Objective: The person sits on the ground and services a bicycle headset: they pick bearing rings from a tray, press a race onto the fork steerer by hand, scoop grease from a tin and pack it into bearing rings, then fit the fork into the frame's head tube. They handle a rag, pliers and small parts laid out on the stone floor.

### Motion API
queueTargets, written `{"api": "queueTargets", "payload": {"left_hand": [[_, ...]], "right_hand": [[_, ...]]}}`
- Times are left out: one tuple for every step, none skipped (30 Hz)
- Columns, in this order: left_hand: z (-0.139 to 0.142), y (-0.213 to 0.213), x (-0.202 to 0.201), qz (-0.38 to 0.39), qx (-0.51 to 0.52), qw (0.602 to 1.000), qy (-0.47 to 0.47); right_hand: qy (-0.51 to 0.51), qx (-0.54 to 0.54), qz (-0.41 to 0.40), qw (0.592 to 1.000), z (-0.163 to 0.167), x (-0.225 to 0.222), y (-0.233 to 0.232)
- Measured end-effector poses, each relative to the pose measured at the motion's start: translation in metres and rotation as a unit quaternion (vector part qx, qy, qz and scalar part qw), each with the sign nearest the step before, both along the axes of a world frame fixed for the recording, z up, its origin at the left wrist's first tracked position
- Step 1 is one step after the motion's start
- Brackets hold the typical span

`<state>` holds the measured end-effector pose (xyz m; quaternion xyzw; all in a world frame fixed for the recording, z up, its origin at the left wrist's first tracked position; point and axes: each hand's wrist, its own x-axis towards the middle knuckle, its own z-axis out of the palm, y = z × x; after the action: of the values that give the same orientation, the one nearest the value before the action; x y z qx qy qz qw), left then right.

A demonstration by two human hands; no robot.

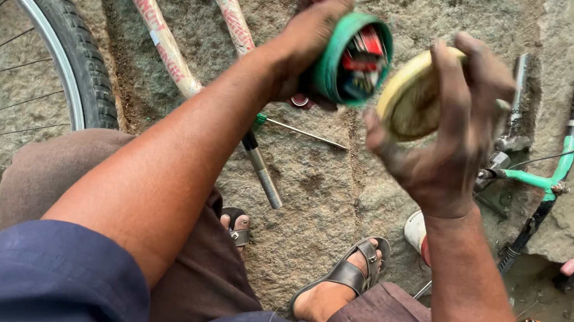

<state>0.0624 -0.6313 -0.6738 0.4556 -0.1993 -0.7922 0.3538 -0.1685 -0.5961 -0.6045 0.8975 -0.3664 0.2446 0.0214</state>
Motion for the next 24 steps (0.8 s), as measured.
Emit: {"api": "queueTargets", "payload": {"left_hand": [[-0.001,-0.001,0.001,0.030,-0.015,0.999,0.031],[-0.002,-0.003,0.001,0.058,-0.031,0.996,0.063],[-0.003,-0.005,0.001,0.069,-0.031,0.995,0.069],[-0.003,-0.006,0.001,0.081,-0.032,0.993,0.075],[-0.004,-0.006,0.002,0.094,-0.032,0.992,0.080],[-0.003,-0.006,0.002,0.101,-0.026,0.992,0.076],[-0.003,-0.005,0.002,0.110,-0.021,0.991,0.073],[-0.003,-0.004,0.002,0.121,-0.014,0.990,0.067],[-0.002,-0.002,0.003,0.125,-0.020,0.990,0.057],[-0.001,-0.001,0.003,0.126,-0.027,0.991,0.047],[0.000,-0.001,0.002,0.126,-0.038,0.991,0.040],[0.000,-0.001,0.002,0.112,-0.018,0.993,0.037],[0.000,-0.001,0.002,0.098,0.002,0.995,0.035],[0.000,-0.002,0.001,0.083,0.023,0.996,0.033],[-0.002,-0.002,0.000,0.072,0.014,0.996,0.045],[-0.003,-0.003,-0.001,0.063,0.006,0.997,0.054],[-0.006,-0.001,-0.002,0.054,0.004,0.996,0.064],[-0.010,0.000,-0.003,0.045,0.018,0.998,0.044],[-0.014,0.001,-0.005,0.036,0.030,0.999,0.025],[-0.018,-0.001,-0.007,0.025,0.038,0.999,0.005],[-0.023,-0.002,-0.009,0.026,0.024,0.999,0.001],[-0.028,-0.002,-0.013,0.027,0.012,1.000,-0.002],[-0.034,0.000,-0.015,0.029,0.003,1.000,-0.005],[-0.039,0.001,-0.016,0.009,0.009,1.000,-0.023]], "right_hand": [[-0.013,0.097,-0.057,0.994,-0.009,-0.003,0.003],[-0.025,0.194,-0.112,0.974,-0.023,-0.004,0.007],[-0.036,0.291,-0.162,0.942,-0.039,-0.005,0.012],[-0.045,0.324,-0.163,0.931,-0.059,-0.005,0.022],[-0.055,0.357,-0.162,0.918,-0.079,-0.006,0.035],[-0.060,0.385,-0.200,0.899,-0.100,-0.009,0.052],[-0.063,0.412,-0.234,0.878,-0.121,-0.012,0.068],[-0.063,0.364,-0.238,0.898,-0.138,-0.020,0.077],[-0.063,0.317,-0.242,0.915,-0.152,-0.028,0.085],[-0.063,0.268,-0.248,0.929,-0.164,-0.035,0.092],[-0.075,0.300,-0.290,0.906,-0.171,-0.040,0.095],[-0.087,0.329,-0.331,0.880,-0.174,-0.045,0.096],[-0.098,0.357,-0.372,0.851,-0.173,-0.047,0.096],[-0.070,0.305,-0.356,0.880,-0.168,-0.048,0.093],[-0.043,0.253,-0.335,0.906,-0.160,-0.045,0.088],[-0.017,0.203,-0.311,0.928,-0.151,-0.038,0.083],[-0.134,0.244,-0.290,0.916,-0.140,-0.028,0.077],[-0.248,0.283,-0.266,0.887,-0.127,-0.019,0.070],[-0.254,0.283,-0.224,0.897,-0.113,-0.010,0.062],[-0.261,0.279,-0.181,0.906,-0.099,-0.002,0.050],[-0.244,0.275,-0.148,0.918,-0.086,0.008,0.040],[-0.224,0.272,-0.115,0.928,-0.076,0.017,0.033],[-0.203,0.275,-0.103,0.934,-0.067,0.023,0.026],[-0.182,0.279,-0.089,0.939,-0.061,0.029,0.021]]}}
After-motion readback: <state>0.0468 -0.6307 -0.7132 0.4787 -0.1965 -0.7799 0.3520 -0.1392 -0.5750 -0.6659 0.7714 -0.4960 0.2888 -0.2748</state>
